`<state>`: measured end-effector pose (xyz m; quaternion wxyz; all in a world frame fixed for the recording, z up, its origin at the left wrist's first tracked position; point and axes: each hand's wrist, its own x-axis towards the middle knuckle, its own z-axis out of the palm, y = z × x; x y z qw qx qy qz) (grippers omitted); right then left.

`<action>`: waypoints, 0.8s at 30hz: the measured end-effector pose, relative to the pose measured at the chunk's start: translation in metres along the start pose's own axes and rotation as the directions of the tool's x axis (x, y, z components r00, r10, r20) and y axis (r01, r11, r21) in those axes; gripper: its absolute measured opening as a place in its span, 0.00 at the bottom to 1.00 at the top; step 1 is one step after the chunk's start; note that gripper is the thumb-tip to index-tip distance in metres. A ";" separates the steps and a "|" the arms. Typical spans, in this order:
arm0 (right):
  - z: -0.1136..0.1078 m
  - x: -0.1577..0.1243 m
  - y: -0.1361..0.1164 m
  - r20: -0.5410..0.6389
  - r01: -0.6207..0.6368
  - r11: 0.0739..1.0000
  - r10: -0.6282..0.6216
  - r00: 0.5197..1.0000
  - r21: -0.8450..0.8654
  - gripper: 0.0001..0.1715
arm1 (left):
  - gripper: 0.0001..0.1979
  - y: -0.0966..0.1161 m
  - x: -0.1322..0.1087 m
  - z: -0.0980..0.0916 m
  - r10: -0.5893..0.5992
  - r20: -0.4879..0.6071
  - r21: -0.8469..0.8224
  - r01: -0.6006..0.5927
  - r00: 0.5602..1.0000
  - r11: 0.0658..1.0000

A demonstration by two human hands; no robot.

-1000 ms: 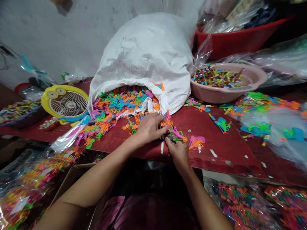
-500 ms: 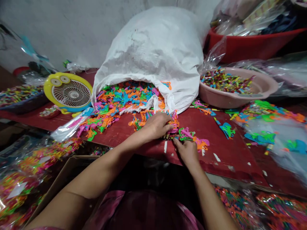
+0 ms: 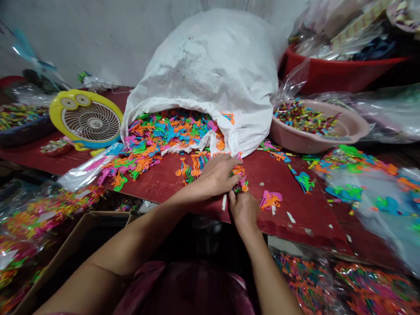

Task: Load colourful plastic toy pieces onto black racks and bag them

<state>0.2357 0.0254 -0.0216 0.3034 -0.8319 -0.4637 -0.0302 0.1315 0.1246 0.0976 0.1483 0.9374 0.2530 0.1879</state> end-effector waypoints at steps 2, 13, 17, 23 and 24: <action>0.000 0.000 -0.002 -0.023 0.028 0.999 -0.027 0.999 0.033 0.17 | 0.21 -0.004 -0.002 -0.004 0.140 -0.006 -0.060 -0.140 0.990 0.988; 0.000 0.008 -0.006 0.076 0.090 0.961 -0.114 0.991 0.260 0.19 | 0.15 -0.012 0.004 -0.002 0.213 0.077 -0.039 -0.211 0.974 0.977; 0.001 0.011 -0.007 0.094 0.108 0.977 -0.127 0.987 0.182 0.17 | 0.16 -0.017 0.008 -0.004 0.224 0.116 -0.072 -0.217 0.968 0.974; 0.008 0.014 -0.005 0.130 0.059 0.976 -0.088 0.988 0.208 0.16 | 0.13 -0.014 0.012 -0.003 0.108 0.086 0.017 -0.110 0.990 0.994; 0.007 0.014 -0.004 0.131 0.044 0.968 -0.078 0.988 0.245 0.15 | 0.14 -0.013 0.012 -0.003 0.103 0.083 0.032 -0.106 0.991 0.994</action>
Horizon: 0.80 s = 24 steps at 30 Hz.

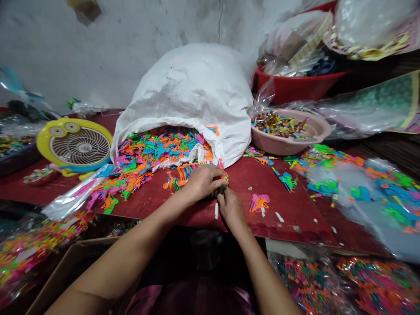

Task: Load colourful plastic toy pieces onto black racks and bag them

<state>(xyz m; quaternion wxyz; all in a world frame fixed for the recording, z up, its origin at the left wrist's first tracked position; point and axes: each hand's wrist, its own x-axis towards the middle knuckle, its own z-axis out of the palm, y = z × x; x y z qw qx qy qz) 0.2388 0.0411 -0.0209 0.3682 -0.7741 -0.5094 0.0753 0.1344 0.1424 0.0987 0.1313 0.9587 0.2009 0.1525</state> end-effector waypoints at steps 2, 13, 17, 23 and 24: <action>-0.004 -0.002 -0.001 -0.026 -0.021 0.994 0.024 0.999 0.110 0.15 | 0.14 0.001 0.000 0.000 -0.004 -0.010 0.016 0.004 1.000 1.000; -0.032 0.011 -0.022 -0.210 0.203 0.952 -0.155 0.965 0.231 0.33 | 0.15 -0.006 -0.001 -0.002 -0.039 -0.037 -0.028 0.038 0.999 0.999; -0.032 0.015 -0.021 -0.173 0.200 0.955 -0.164 0.971 0.221 0.35 | 0.19 -0.013 0.000 -0.005 -0.034 0.034 -0.039 0.035 0.999 0.999; -0.032 0.016 -0.021 -0.173 0.309 0.942 -0.286 0.943 0.130 0.34 | 0.16 -0.013 0.005 -0.008 -0.068 0.075 0.008 0.068 0.995 0.998; -0.032 0.016 -0.021 -0.160 0.322 0.941 -0.304 0.939 0.106 0.34 | 0.16 -0.013 0.005 -0.008 -0.070 0.071 0.004 0.070 0.995 0.998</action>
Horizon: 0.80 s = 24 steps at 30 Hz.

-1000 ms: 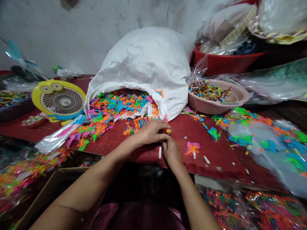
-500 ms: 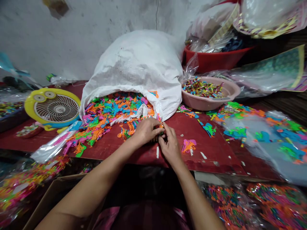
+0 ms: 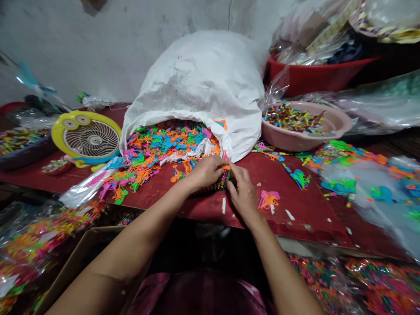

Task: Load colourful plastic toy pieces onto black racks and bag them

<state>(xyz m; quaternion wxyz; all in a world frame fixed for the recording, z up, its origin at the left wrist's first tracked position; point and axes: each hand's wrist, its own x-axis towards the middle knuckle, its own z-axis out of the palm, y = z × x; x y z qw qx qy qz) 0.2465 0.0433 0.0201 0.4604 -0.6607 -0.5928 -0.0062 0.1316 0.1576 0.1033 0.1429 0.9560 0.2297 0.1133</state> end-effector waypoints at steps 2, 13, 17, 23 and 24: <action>0.000 0.000 -0.002 0.025 0.001 0.997 0.001 1.000 -0.080 0.34 | 0.16 0.000 0.000 0.001 -0.018 -0.001 -0.016 0.018 1.000 1.000; 0.010 -0.004 -0.006 0.002 -0.039 0.988 0.040 0.999 -0.151 0.34 | 0.22 -0.007 -0.005 0.009 0.072 -0.113 -0.206 -0.094 0.991 0.974; 0.024 -0.020 0.006 -0.123 -0.119 0.979 0.141 0.982 0.167 0.39 | 0.17 -0.003 -0.009 0.010 0.070 -0.130 -0.148 -0.089 0.989 0.985; 0.039 -0.030 0.015 -0.140 -0.234 0.964 0.251 0.958 0.128 0.13 | 0.17 -0.001 -0.011 0.011 0.028 -0.138 -0.039 -0.034 0.990 0.999; 0.041 -0.028 0.015 -0.104 -0.213 0.973 0.222 0.969 0.090 0.12 | 0.17 -0.001 -0.011 0.010 0.018 -0.138 -0.019 -0.021 0.990 1.000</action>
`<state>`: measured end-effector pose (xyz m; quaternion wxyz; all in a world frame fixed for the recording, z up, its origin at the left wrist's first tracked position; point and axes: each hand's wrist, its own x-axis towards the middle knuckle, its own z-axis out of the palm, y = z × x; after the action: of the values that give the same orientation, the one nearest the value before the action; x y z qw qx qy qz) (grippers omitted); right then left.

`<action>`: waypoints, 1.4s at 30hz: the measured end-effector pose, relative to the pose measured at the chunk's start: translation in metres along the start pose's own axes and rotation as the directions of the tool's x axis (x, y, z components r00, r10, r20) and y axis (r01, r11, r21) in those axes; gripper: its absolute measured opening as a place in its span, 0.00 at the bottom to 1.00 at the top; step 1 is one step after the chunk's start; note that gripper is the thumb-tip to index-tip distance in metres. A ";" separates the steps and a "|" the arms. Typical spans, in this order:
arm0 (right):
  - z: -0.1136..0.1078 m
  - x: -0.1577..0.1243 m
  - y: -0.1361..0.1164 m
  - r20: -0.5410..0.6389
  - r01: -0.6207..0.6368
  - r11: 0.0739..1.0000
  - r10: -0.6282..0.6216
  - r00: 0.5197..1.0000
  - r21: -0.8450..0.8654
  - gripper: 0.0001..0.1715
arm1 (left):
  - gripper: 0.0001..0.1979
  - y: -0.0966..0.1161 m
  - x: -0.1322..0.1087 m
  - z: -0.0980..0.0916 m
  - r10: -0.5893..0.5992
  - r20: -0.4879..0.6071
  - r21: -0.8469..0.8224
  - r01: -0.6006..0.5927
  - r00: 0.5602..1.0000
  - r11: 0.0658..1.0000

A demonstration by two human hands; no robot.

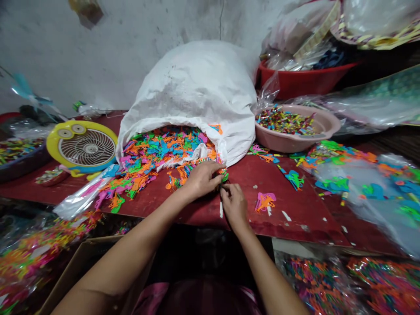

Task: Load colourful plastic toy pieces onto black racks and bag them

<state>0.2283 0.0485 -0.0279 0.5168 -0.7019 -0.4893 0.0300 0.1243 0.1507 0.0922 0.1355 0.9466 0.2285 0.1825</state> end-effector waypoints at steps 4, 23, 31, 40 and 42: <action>0.005 0.009 0.000 0.101 0.039 0.992 -0.027 0.995 -0.121 0.14 | 0.16 0.000 0.000 -0.004 -0.040 0.040 0.057 0.038 0.998 0.998; 0.008 0.032 0.009 0.367 0.079 0.976 0.000 0.930 -0.202 0.13 | 0.08 -0.009 0.007 -0.011 -0.065 0.112 0.159 0.046 0.992 0.986; 0.010 0.045 0.013 0.513 0.080 0.961 0.070 0.856 -0.266 0.16 | 0.09 -0.010 0.019 -0.017 -0.101 0.189 0.242 0.053 0.977 0.969; 0.023 0.039 0.019 0.537 0.064 0.952 0.112 0.836 -0.300 0.17 | 0.07 -0.014 0.010 -0.012 -0.115 0.185 0.291 0.057 0.976 0.955; 0.024 0.035 0.018 0.519 0.078 0.950 0.096 0.850 -0.303 0.17 | 0.06 -0.015 0.009 -0.011 -0.113 0.193 0.282 0.055 0.975 0.958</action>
<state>0.2451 0.0904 -0.0366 0.2446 -0.7418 -0.6072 0.1459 0.1214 0.1702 0.0997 0.0335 0.9594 0.2765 0.0433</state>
